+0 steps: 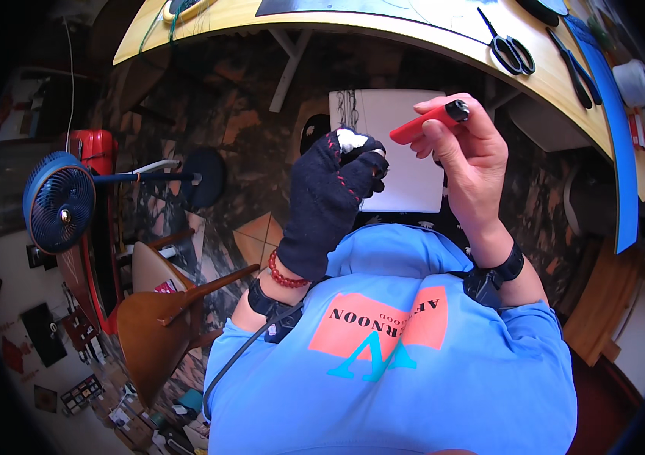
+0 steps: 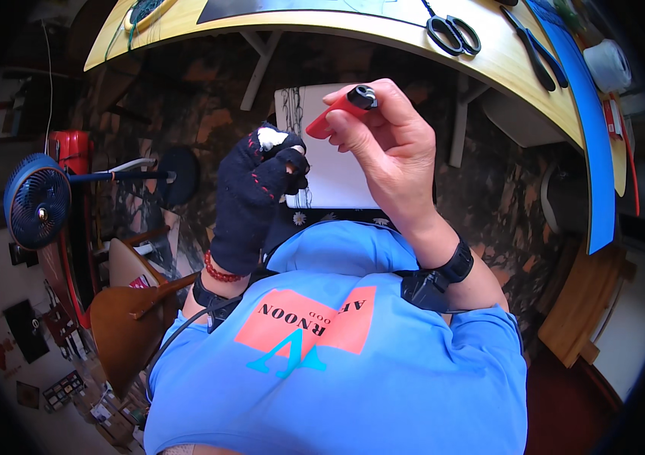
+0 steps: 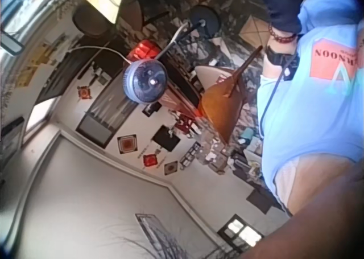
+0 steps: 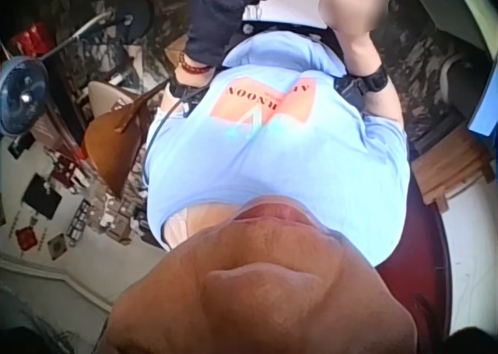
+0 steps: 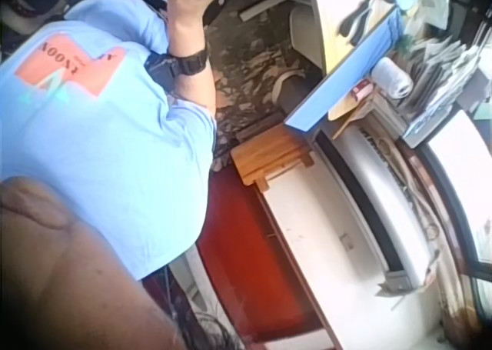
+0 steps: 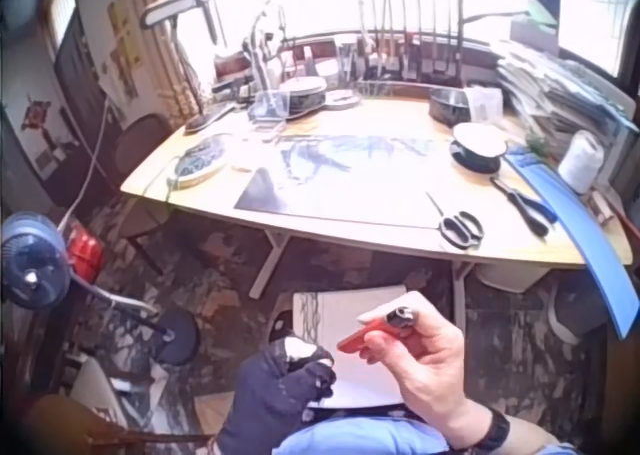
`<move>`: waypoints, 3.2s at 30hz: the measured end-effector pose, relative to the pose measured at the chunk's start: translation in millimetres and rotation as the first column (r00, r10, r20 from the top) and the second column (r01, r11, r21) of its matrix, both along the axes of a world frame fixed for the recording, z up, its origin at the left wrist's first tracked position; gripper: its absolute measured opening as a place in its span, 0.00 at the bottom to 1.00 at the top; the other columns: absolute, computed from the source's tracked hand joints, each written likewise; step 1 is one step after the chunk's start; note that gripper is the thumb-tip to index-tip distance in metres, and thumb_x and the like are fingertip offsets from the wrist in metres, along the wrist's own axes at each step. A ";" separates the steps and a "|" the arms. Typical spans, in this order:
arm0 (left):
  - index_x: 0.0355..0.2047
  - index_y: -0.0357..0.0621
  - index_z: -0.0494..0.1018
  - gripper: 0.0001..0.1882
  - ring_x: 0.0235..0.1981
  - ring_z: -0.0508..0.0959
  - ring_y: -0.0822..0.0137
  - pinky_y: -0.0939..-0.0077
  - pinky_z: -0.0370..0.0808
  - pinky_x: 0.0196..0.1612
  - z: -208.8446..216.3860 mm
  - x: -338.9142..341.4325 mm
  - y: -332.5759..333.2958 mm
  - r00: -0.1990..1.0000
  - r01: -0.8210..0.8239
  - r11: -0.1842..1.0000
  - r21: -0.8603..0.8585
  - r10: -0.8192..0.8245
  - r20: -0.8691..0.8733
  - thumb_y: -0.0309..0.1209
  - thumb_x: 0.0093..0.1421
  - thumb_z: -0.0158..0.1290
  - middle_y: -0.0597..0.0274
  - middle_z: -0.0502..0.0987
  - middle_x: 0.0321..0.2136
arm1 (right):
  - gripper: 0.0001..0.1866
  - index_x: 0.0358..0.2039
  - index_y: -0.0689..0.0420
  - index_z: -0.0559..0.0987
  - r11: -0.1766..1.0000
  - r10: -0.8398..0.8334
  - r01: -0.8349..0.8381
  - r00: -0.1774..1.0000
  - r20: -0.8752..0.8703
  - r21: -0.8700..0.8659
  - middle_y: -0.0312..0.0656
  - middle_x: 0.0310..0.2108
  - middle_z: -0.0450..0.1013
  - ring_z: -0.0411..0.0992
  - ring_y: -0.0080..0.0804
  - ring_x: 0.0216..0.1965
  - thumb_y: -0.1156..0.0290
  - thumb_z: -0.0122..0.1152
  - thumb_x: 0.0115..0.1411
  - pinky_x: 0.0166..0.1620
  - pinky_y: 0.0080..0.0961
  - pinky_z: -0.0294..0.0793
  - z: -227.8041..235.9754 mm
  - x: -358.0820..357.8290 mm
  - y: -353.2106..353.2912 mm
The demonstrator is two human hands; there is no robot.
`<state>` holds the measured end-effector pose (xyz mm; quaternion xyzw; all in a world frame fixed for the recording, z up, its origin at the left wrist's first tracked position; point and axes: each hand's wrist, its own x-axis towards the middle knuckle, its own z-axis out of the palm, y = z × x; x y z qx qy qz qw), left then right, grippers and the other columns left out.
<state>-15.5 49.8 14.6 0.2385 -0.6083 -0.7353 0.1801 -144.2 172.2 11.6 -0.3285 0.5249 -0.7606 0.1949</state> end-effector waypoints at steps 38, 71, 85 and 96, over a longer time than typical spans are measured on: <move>0.49 0.37 0.69 0.16 0.32 0.81 0.69 0.79 0.78 0.33 6.2 2.9 -1.7 0.993 -0.082 0.993 0.079 0.088 -0.079 0.22 0.61 0.56 0.56 0.79 0.33 | 0.08 0.42 0.59 0.76 0.922 0.257 -0.317 0.931 0.260 0.222 0.37 0.35 0.76 0.72 0.16 0.25 0.69 0.54 0.67 0.25 0.13 0.71 -15.3 6.6 0.0; 0.48 0.39 0.72 0.11 0.32 0.82 0.69 0.78 0.79 0.35 6.8 1.2 -6.8 0.999 0.043 0.983 0.179 -0.046 0.013 0.26 0.65 0.51 0.59 0.80 0.34 | 0.08 0.34 0.58 0.77 0.890 0.273 -0.348 0.925 0.266 0.296 0.25 0.24 0.67 0.61 0.10 0.26 0.67 0.64 0.61 0.29 0.12 0.60 5.7 -15.4 -0.5; 0.41 0.38 0.79 0.09 0.29 0.78 0.76 0.82 0.75 0.33 -3.7 6.9 -12.1 0.997 0.071 0.982 0.174 -0.075 0.014 0.29 0.62 0.58 0.64 0.80 0.30 | 0.08 0.33 0.62 0.77 0.900 0.259 -0.255 0.965 0.036 0.354 0.30 0.25 0.69 0.66 0.15 0.28 0.70 0.62 0.60 0.33 0.16 0.66 7.5 -8.3 -5.2; 0.37 0.38 0.78 0.08 0.27 0.76 0.77 0.82 0.73 0.31 -6.1 10.4 -16.9 0.992 0.091 0.989 0.120 -0.101 0.073 0.30 0.62 0.58 0.66 0.79 0.26 | 0.07 0.30 0.62 0.76 0.914 0.203 -0.099 0.951 -0.235 0.393 0.36 0.18 0.66 0.63 0.18 0.22 0.73 0.62 0.57 0.27 0.20 0.64 -3.9 -3.3 -11.1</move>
